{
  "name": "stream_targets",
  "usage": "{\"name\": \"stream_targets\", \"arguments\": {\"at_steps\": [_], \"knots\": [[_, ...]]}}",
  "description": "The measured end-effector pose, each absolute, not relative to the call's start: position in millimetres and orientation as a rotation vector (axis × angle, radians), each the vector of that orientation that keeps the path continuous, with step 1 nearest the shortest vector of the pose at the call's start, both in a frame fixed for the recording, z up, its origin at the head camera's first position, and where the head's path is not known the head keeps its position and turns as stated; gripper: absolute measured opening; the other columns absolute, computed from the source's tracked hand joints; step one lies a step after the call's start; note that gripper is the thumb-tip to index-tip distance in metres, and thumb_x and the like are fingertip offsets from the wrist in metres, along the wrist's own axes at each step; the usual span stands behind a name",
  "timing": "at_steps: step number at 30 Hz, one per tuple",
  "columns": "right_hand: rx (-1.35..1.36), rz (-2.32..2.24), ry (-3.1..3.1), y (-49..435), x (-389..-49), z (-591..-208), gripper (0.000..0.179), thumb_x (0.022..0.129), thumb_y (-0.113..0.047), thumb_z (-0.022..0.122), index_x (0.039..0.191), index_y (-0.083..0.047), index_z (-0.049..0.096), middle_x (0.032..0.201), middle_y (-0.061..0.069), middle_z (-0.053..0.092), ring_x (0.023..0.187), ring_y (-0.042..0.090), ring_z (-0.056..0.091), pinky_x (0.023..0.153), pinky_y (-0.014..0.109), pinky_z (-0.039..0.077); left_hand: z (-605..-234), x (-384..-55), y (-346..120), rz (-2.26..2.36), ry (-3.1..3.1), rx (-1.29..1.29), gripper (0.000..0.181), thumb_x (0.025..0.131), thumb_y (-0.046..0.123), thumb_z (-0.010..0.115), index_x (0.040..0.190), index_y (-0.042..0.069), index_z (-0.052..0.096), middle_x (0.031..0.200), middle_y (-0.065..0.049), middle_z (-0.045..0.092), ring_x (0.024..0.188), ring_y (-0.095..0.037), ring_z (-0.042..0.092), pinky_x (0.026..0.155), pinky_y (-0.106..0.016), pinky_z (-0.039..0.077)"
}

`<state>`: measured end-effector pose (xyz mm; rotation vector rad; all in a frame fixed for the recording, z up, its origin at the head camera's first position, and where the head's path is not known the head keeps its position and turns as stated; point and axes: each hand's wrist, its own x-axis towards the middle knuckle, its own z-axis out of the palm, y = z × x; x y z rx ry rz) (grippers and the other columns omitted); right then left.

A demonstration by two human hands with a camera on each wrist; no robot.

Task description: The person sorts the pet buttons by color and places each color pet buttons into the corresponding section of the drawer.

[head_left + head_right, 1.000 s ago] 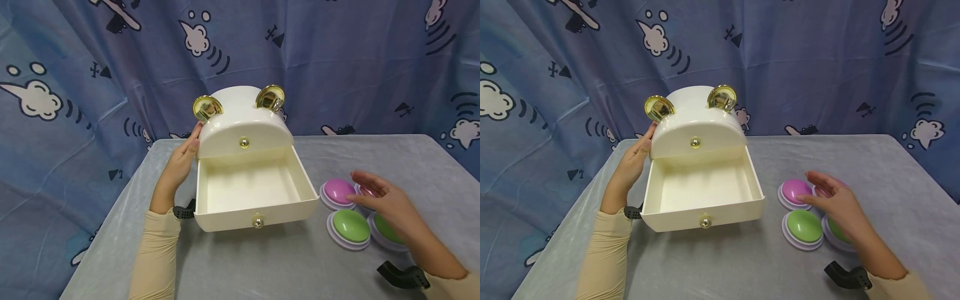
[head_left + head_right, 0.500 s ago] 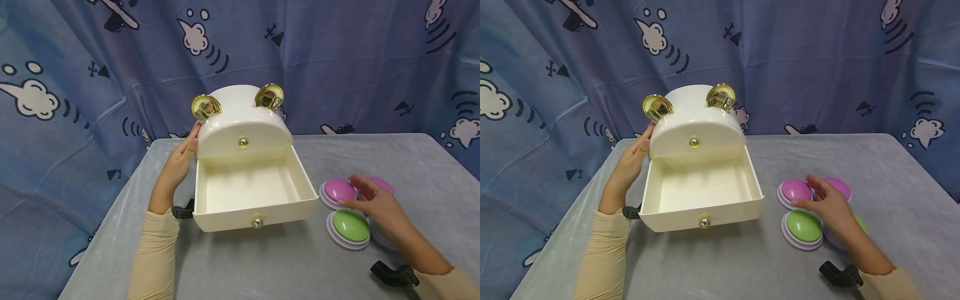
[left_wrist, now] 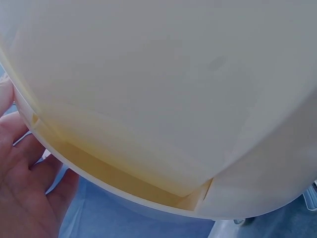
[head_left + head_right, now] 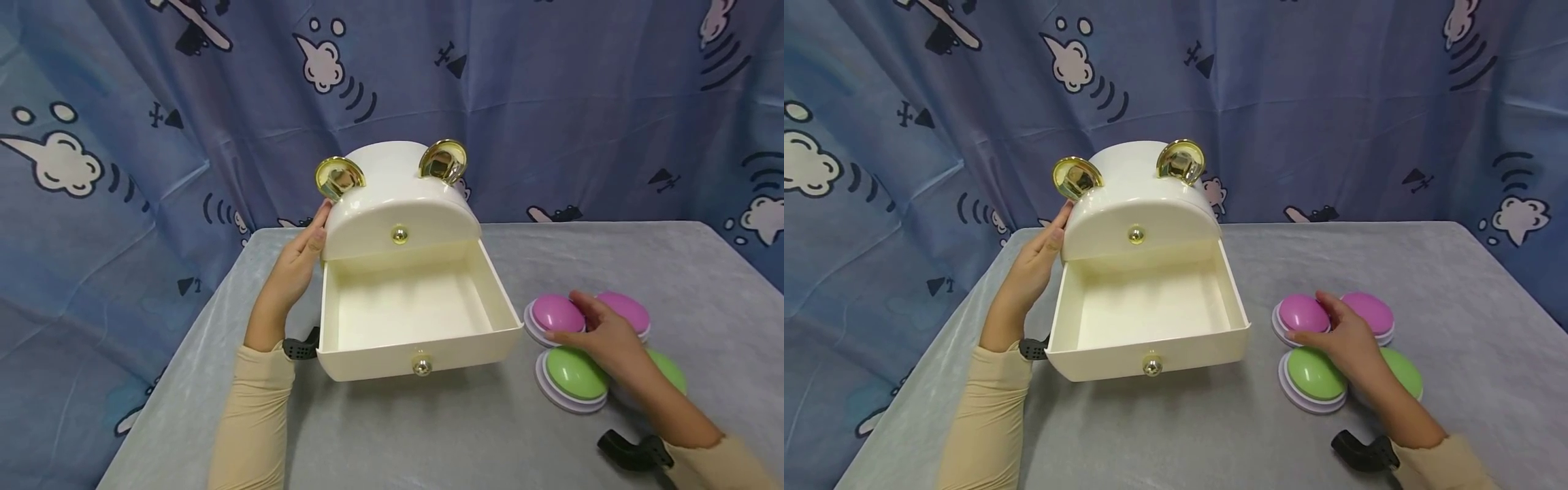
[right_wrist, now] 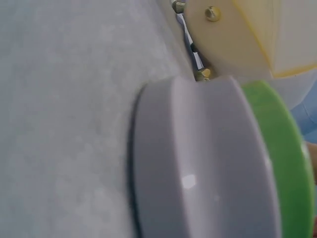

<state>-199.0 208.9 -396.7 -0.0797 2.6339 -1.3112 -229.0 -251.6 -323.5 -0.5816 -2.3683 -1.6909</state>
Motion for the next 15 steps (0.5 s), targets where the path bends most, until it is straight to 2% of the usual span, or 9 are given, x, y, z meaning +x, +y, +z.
{"name": "stream_targets", "arguments": {"at_steps": [5, 11, 15], "knots": [[-0.089, -1.177, 2.734, 205.7, -203.0, -401.0, 0.103, 0.086, -0.039, 0.077, 0.155, 0.008, 0.016, 0.153, 0.04, 0.025, 0.139, 0.057, 0.03, 0.108, 0.067, 0.034, -324.4, -229.0, -251.5, -1.697, -2.362, -0.579, 0.06, 0.107, 0.042, 0.035, 0.158, 0.011, 0.025, 0.167, 0.006, 0.018, 0.154, -0.009, 0.013, 0.128, -0.035, 0.011], [-0.082, -1.089, 2.789, 206.9, -206.6, -405.7, 0.104, 0.083, -0.038, 0.079, 0.154, 0.009, 0.02, 0.148, 0.044, 0.031, 0.131, 0.057, 0.038, 0.101, 0.064, 0.041, -324.1, -228.7, -250.7, -1.677, -2.364, -0.578, 0.058, 0.108, 0.04, 0.034, 0.158, 0.012, 0.025, 0.166, 0.006, 0.019, 0.154, -0.009, 0.014, 0.128, -0.035, 0.012], [-0.091, -1.076, 2.803, 207.4, -208.9, -407.2, 0.104, 0.081, -0.036, 0.082, 0.153, 0.01, 0.022, 0.147, 0.044, 0.033, 0.13, 0.057, 0.039, 0.1, 0.064, 0.042, -323.8, -229.5, -250.7, -1.671, -2.365, -0.577, 0.056, 0.108, 0.039, 0.034, 0.157, 0.012, 0.026, 0.166, 0.006, 0.02, 0.154, -0.009, 0.014, 0.128, -0.035, 0.012]]}}
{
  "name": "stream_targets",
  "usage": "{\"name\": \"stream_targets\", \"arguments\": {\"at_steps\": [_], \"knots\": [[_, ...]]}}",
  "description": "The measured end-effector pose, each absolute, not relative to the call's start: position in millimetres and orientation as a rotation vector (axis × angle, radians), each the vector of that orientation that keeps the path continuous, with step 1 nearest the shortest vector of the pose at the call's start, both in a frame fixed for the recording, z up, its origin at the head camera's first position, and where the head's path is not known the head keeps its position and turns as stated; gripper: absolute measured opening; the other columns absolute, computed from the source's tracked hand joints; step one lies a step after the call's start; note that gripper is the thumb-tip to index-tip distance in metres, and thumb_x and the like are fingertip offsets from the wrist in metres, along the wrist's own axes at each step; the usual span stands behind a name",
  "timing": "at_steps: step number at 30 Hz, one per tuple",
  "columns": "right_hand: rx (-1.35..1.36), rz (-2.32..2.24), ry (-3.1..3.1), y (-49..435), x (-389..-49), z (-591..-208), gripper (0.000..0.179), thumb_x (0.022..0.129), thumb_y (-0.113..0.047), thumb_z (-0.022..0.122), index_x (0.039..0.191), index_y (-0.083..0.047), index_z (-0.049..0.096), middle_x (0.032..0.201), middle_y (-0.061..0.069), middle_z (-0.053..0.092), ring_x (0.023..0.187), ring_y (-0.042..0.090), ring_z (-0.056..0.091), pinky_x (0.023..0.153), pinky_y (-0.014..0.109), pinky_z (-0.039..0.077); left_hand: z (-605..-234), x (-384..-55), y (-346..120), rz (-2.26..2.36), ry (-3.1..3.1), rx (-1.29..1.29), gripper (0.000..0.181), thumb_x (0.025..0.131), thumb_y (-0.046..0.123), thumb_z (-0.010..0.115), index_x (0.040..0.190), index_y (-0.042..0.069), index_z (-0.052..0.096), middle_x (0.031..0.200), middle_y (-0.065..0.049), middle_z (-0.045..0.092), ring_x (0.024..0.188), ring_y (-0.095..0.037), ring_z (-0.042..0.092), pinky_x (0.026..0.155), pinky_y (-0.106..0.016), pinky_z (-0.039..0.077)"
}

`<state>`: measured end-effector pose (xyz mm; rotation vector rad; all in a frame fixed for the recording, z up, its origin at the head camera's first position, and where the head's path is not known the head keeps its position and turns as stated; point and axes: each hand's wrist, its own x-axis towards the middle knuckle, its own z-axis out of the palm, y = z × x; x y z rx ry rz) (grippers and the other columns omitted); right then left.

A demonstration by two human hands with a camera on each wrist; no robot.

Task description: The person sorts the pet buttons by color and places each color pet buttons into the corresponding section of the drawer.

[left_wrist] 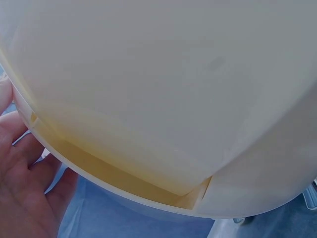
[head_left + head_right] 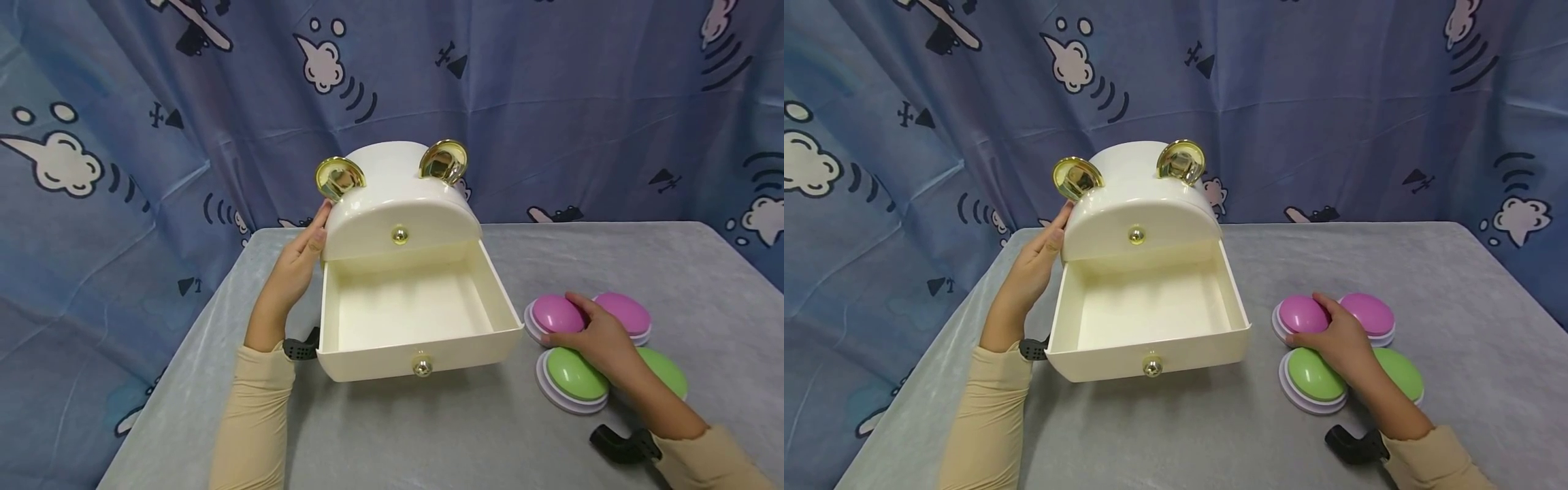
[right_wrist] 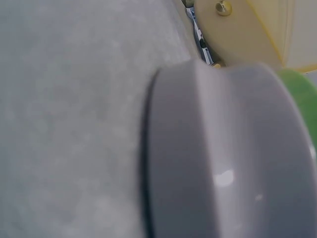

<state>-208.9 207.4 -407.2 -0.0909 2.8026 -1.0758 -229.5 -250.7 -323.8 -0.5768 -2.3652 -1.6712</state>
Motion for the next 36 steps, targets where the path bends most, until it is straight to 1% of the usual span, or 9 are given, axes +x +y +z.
{"name": "stream_targets", "arguments": {"at_steps": [7, 14, 20, 25, 27, 29, 31, 34, 36], "knots": [[-0.09, -1.053, 2.854, 204, -209, -407, 0.104, 0.079, -0.036, 0.083, 0.152, 0.011, 0.026, 0.145, 0.043, 0.035, 0.129, 0.058, 0.04, 0.099, 0.066, 0.042, -324, -229, -251, -1.67, -2.363, -0.562, 0.056, 0.108, 0.038, 0.034, 0.157, 0.012, 0.027, 0.166, 0.005, 0.02, 0.154, -0.01, 0.015, 0.128, -0.036, 0.012], [-0.01, -1.084, 2.943, 202, -204, -402, 0.099, 0.08, -0.043, 0.082, 0.152, 0.005, 0.032, 0.146, 0.04, 0.038, 0.129, 0.057, 0.042, 0.097, 0.067, 0.043, -323, -227, -250, -1.649, -2.378, -0.552, 0.056, 0.108, 0.039, 0.035, 0.157, 0.013, 0.028, 0.166, 0.005, 0.021, 0.154, -0.01, 0.015, 0.128, -0.036, 0.012], [0.049, -1.205, 2.935, 199, -196, -374, 0.1, 0.081, -0.047, 0.08, 0.157, -0.006, 0.028, 0.155, 0.031, 0.033, 0.135, 0.055, 0.039, 0.101, 0.068, 0.042, -323, -228, -250, -1.626, -2.384, -0.548, 0.058, 0.107, 0.042, 0.035, 0.157, 0.014, 0.028, 0.166, 0.006, 0.02, 0.154, -0.01, 0.015, 0.128, -0.037, 0.012], [0.007, -1.249, 2.988, 189, -185, -343, 0.097, 0.081, -0.046, 0.081, 0.157, -0.013, 0.03, 0.156, 0.029, 0.034, 0.134, 0.056, 0.04, 0.097, 0.067, 0.042, -323, -230, -250, -1.643, -2.377, -0.561, 0.058, 0.107, 0.043, 0.034, 0.157, 0.014, 0.028, 0.166, 0.007, 0.02, 0.154, -0.009, 0.015, 0.128, -0.035, 0.012], [-0.025, -1.242, 3.049, 185, -181, -330, 0.095, 0.08, -0.044, 0.083, 0.156, -0.014, 0.035, 0.154, 0.028, 0.038, 0.132, 0.055, 0.044, 0.095, 0.062, 0.043, -323, -230, -249, -1.657, -2.377, -0.567, 0.059, 0.107, 0.043, 0.034, 0.157, 0.013, 0.027, 0.166, 0.007, 0.02, 0.154, -0.008, 0.015, 0.128, -0.034, 0.013], [-0.079, -1.256, 3.089, 182, -178, -317, 0.092, 0.079, -0.041, 0.084, 0.154, -0.016, 0.039, 0.152, 0.026, 0.042, 0.13, 0.054, 0.046, 0.096, 0.045, 0.048, -322, -229, -249, -1.667, -2.374, -0.57, 0.059, 0.107, 0.043, 0.034, 0.157, 0.013, 0.027, 0.166, 0.007, 0.02, 0.154, -0.008, 0.015, 0.128, -0.034, 0.013], [-0.129, -1.285, 3.102, 178, -178, -304, 0.09, 0.077, -0.039, 0.086, 0.152, -0.018, 0.043, 0.151, 0.023, 0.046, 0.13, 0.052, 0.048, 0.092, 0.025, 0.05, -322, -229, -249, -1.669, -2.372, -0.566, 0.06, 0.106, 0.044, 0.035, 0.157, 0.013, 0.027, 0.166, 0.007, 0.02, 0.154, -0.008, 0.015, 0.128, -0.034, 0.013], [-0.226, -1.336, 3.106, 170, -178, -290, 0.089, 0.074, -0.034, 0.089, 0.15, -0.018, 0.047, 0.15, 0.02, 0.049, 0.131, 0.048, 0.049, 0.082, -0.002, 0.039, -321, -230, -249, -1.66, -2.376, -0.561, 0.061, 0.106, 0.045, 0.035, 0.157, 0.013, 0.027, 0.166, 0.007, 0.019, 0.154, -0.008, 0.015, 0.128, -0.034, 0.012], [-0.28, -1.364, 3.105, 164, -178, -284, 0.088, 0.072, -0.031, 0.091, 0.149, -0.018, 0.049, 0.148, 0.018, 0.051, 0.131, 0.045, 0.051, 0.078, -0.007, 0.036, -321, -229, -250, -1.656, -2.386, -0.555, 0.06, 0.106, 0.045, 0.035, 0.157, 0.014, 0.027, 0.166, 0.008, 0.019, 0.154, -0.007, 0.015, 0.128, -0.034, 0.012]]}}
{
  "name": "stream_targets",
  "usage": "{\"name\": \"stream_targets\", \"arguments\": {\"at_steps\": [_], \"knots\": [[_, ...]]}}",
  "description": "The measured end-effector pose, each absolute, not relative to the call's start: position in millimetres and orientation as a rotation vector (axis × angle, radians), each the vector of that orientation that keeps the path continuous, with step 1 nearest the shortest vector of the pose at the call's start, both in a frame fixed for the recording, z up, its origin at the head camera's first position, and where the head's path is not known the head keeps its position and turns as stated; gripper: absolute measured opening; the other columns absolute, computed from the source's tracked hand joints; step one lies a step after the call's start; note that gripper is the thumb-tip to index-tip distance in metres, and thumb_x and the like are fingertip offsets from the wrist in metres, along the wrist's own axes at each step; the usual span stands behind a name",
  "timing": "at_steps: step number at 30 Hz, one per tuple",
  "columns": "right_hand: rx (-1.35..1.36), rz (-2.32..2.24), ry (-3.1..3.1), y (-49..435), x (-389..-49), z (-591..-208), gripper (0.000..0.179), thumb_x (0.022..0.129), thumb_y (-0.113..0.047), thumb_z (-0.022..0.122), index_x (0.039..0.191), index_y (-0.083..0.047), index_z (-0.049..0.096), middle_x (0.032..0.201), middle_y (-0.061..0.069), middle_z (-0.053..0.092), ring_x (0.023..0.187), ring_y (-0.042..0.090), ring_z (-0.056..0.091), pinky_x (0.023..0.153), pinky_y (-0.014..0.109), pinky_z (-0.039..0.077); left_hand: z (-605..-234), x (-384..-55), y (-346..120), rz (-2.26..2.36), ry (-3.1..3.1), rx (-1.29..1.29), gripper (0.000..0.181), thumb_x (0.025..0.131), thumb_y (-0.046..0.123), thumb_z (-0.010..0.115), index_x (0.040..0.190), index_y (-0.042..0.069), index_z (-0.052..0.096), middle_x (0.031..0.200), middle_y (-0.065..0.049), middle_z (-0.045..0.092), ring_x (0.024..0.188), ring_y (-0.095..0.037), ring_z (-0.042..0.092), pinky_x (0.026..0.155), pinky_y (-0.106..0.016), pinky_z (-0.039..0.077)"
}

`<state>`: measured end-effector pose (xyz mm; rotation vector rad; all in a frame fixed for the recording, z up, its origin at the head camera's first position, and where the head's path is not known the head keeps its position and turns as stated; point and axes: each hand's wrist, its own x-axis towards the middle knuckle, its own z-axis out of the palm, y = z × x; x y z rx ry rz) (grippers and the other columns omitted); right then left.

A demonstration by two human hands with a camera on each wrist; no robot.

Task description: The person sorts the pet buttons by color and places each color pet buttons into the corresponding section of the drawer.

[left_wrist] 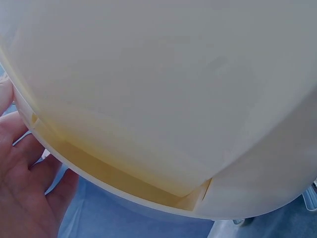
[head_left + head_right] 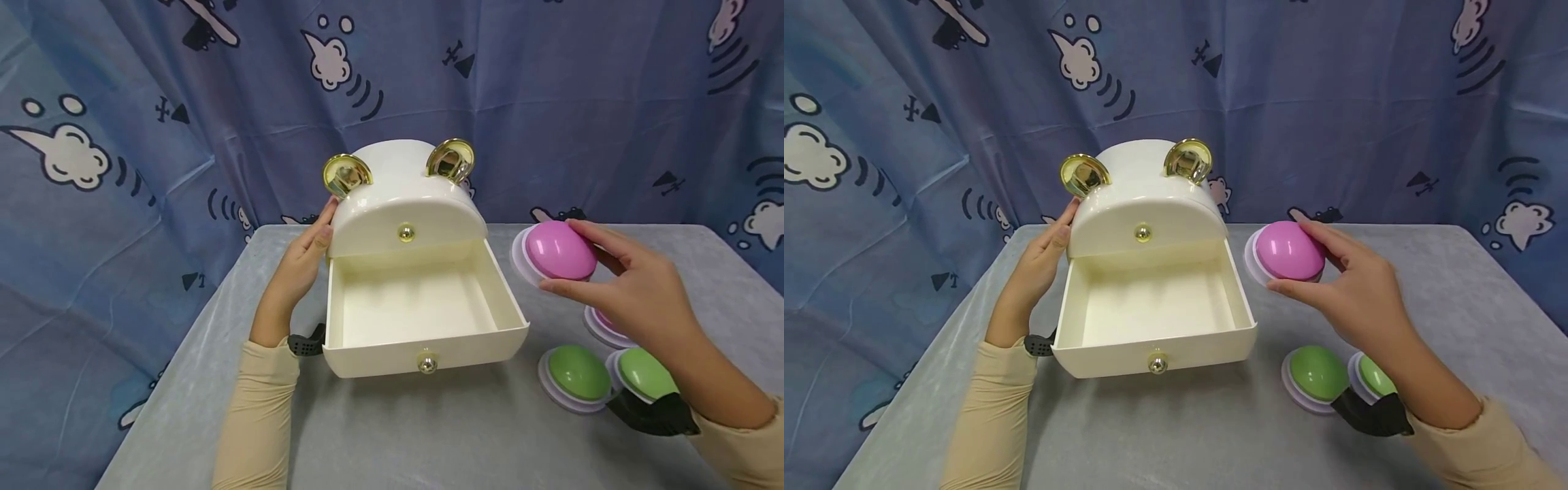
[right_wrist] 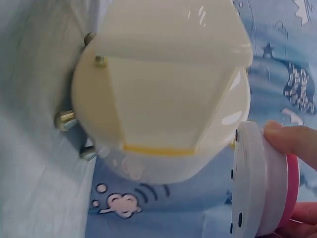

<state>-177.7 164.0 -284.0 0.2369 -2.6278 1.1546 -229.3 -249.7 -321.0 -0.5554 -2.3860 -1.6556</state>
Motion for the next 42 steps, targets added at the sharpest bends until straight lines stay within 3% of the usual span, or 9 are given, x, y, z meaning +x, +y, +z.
{"name": "stream_targets", "arguments": {"at_steps": [7, 13, 14, 19, 22, 26, 29, 42], "knots": [[0.449, 1.182, -2.583, 139, -177, -271, 0.088, 0.067, -0.023, 0.094, 0.144, -0.017, 0.055, 0.145, 0.017, 0.055, 0.128, 0.039, 0.055, 0.081, -0.007, 0.037, -321, -230, -250, -1.672, -2.388, -0.558, 0.06, 0.107, 0.043, 0.034, 0.158, 0.013, 0.026, 0.167, 0.007, 0.018, 0.154, -0.008, 0.014, 0.128, -0.034, 0.011], [0.625, 1.186, -2.553, 120, -176, -264, 0.082, 0.065, -0.021, 0.095, 0.138, -0.013, 0.061, 0.141, 0.018, 0.058, 0.142, 0.038, 0.042, 0.089, -0.004, 0.037, -323, -231, -250, -1.671, -2.384, -0.571, 0.06, 0.107, 0.043, 0.034, 0.158, 0.013, 0.025, 0.167, 0.007, 0.017, 0.154, -0.007, 0.013, 0.128, -0.034, 0.011], [0.661, 1.177, -2.54, 117, -176, -263, 0.081, 0.064, -0.021, 0.095, 0.137, -0.012, 0.062, 0.139, 0.018, 0.06, 0.141, 0.038, 0.044, 0.094, -0.003, 0.036, -324, -231, -250, -1.672, -2.384, -0.571, 0.06, 0.107, 0.043, 0.034, 0.158, 0.013, 0.025, 0.167, 0.008, 0.017, 0.154, -0.007, 0.013, 0.128, -0.034, 0.011], [0.765, 1.192, -2.529, 98, -178, -261, 0.079, 0.064, -0.022, 0.096, 0.135, -0.008, 0.063, 0.134, 0.012, 0.064, 0.123, 0.03, 0.061, 0.097, -0.001, 0.038, -324, -231, -251, -1.665, -2.386, -0.57, 0.059, 0.107, 0.043, 0.034, 0.158, 0.014, 0.025, 0.167, 0.007, 0.017, 0.154, -0.007, 0.013, 0.128, -0.035, 0.011], [0.777, 1.241, -2.57, 87, -179, -260, 0.08, 0.064, -0.025, 0.096, 0.135, -0.01, 0.063, 0.135, 0.009, 0.063, 0.121, 0.026, 0.063, 0.098, 0.012, 0.049, -324, -230, -252, -1.657, -2.384, -0.575, 0.059, 0.107, 0.043, 0.033, 0.158, 0.013, 0.025, 0.167, 0.007, 0.018, 0.154, -0.008, 0.013, 0.128, -0.035, 0.011], [0.81, 1.306, -2.626, 70, -180, -261, 0.079, 0.064, -0.025, 0.096, 0.134, -0.009, 0.063, 0.133, 0.01, 0.065, 0.122, 0.026, 0.062, 0.103, 0.037, 0.051, -323, -231, -251, -1.643, -2.382, -0.578, 0.059, 0.107, 0.043, 0.033, 0.158, 0.013, 0.026, 0.167, 0.007, 0.018, 0.154, -0.008, 0.014, 0.128, -0.034, 0.012], [0.867, 1.333, -2.657, 58, -182, -265, 0.078, 0.064, -0.023, 0.095, 0.134, -0.006, 0.063, 0.13, 0.012, 0.066, 0.119, 0.028, 0.064, 0.103, 0.042, 0.052, -324, -231, -251, -1.634, -2.391, -0.575, 0.057, 0.108, 0.041, 0.032, 0.158, 0.014, 0.026, 0.167, 0.006, 0.018, 0.154, -0.01, 0.014, 0.128, -0.034, 0.012], [0.941, 1.564, -2.797, 8, -195, -275, 0.076, 0.067, -0.013, 0.092, 0.135, 0.001, 0.06, 0.13, 0.014, 0.067, 0.113, 0.026, 0.064, 0.099, 0.04, 0.055, -322, -230, -251, -1.635, -2.389, -0.55, 0.053, 0.109, 0.037, 0.033, 0.157, 0.014, 0.029, 0.166, 0.007, 0.02, 0.154, -0.009, 0.016, 0.128, -0.033, 0.013]]}}
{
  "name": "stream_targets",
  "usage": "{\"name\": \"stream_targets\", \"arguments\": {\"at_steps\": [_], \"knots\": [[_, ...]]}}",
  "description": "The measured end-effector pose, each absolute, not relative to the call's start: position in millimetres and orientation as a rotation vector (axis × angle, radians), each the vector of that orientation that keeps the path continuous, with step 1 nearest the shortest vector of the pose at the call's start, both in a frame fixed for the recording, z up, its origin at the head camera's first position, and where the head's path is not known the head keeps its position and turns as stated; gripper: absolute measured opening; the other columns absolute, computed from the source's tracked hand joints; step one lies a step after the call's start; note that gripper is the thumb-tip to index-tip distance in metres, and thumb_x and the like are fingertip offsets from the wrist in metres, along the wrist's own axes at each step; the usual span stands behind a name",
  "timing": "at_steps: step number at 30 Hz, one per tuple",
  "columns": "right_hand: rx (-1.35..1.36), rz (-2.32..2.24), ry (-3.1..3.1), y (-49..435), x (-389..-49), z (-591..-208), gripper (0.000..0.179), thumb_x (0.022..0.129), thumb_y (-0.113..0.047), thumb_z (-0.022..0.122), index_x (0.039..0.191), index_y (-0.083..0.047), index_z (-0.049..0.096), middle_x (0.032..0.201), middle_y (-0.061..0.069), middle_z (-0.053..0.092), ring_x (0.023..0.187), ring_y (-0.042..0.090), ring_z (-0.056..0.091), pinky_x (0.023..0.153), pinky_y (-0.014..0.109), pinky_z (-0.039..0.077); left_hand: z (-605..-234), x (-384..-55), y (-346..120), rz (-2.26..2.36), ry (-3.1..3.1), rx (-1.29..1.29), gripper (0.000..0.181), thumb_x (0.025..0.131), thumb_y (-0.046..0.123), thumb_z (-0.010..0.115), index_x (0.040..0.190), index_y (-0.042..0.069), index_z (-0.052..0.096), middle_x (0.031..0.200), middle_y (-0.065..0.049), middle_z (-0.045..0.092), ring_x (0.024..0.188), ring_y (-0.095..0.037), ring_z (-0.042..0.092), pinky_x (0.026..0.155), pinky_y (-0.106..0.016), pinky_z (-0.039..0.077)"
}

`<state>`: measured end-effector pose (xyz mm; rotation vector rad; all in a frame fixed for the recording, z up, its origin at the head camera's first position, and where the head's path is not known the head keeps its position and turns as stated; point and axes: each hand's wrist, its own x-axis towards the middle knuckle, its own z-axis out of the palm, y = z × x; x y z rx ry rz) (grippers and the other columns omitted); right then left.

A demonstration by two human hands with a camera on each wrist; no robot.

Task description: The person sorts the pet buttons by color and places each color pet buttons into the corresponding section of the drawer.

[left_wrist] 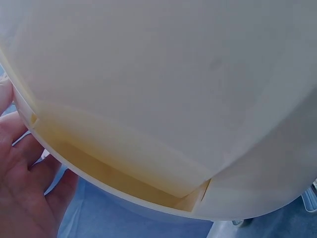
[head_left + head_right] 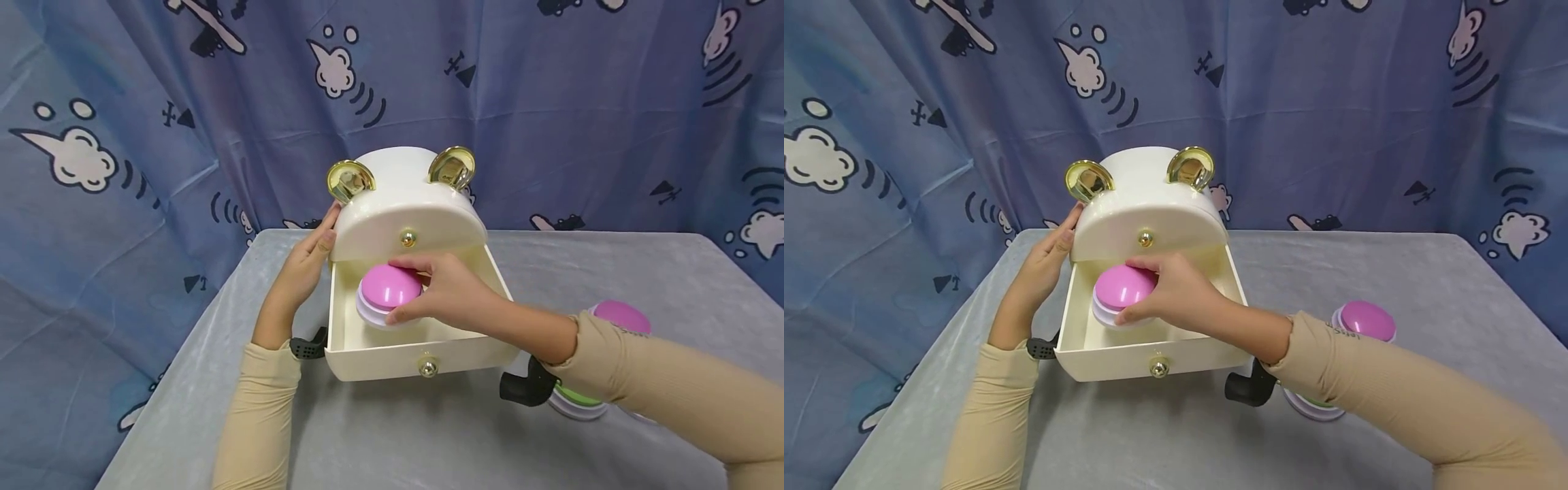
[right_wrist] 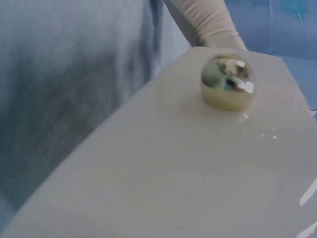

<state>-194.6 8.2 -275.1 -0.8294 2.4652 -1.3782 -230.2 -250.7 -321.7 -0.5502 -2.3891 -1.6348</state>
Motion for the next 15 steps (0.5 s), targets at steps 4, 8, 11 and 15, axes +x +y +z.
{"name": "stream_targets", "arguments": {"at_steps": [4, 8, 11, 15], "knots": [[-0.8, -1.295, 2.486, -1, -198, -279, 0.076, 0.067, -0.016, 0.092, 0.135, 0.0, 0.061, 0.127, 0.014, 0.068, 0.11, 0.023, 0.065, 0.096, 0.037, 0.055, -323, -230, -249, -1.657, -2.384, -0.543, 0.053, 0.109, 0.036, 0.033, 0.157, 0.015, 0.029, 0.166, 0.007, 0.02, 0.154, -0.008, 0.016, 0.128, -0.033, 0.013], [-0.788, -1.218, 2.504, -8, -201, -282, 0.076, 0.066, -0.019, 0.093, 0.134, -0.002, 0.062, 0.124, 0.012, 0.07, 0.108, 0.021, 0.065, 0.093, 0.034, 0.055, -323, -230, -248, -1.652, -2.385, -0.54, 0.053, 0.109, 0.036, 0.033, 0.157, 0.015, 0.03, 0.166, 0.007, 0.021, 0.153, -0.009, 0.017, 0.128, -0.034, 0.014], [-0.796, -1.179, 2.506, -13, -203, -284, 0.077, 0.066, -0.021, 0.093, 0.134, -0.003, 0.063, 0.123, 0.012, 0.071, 0.107, 0.02, 0.065, 0.092, 0.033, 0.055, -323, -231, -248, -1.631, -2.393, -0.535, 0.052, 0.109, 0.036, 0.033, 0.157, 0.015, 0.03, 0.166, 0.007, 0.021, 0.154, -0.009, 0.017, 0.128, -0.034, 0.014], [-0.793, -1.124, 2.525, -19, -204, -285, 0.079, 0.064, -0.021, 0.094, 0.134, -0.005, 0.063, 0.124, 0.01, 0.071, 0.107, 0.019, 0.066, 0.094, 0.033, 0.054, -322, -230, -249, -1.611, -2.4, -0.516, 0.051, 0.11, 0.033, 0.032, 0.157, 0.015, 0.03, 0.166, 0.007, 0.021, 0.154, -0.01, 0.018, 0.128, -0.033, 0.014]]}}
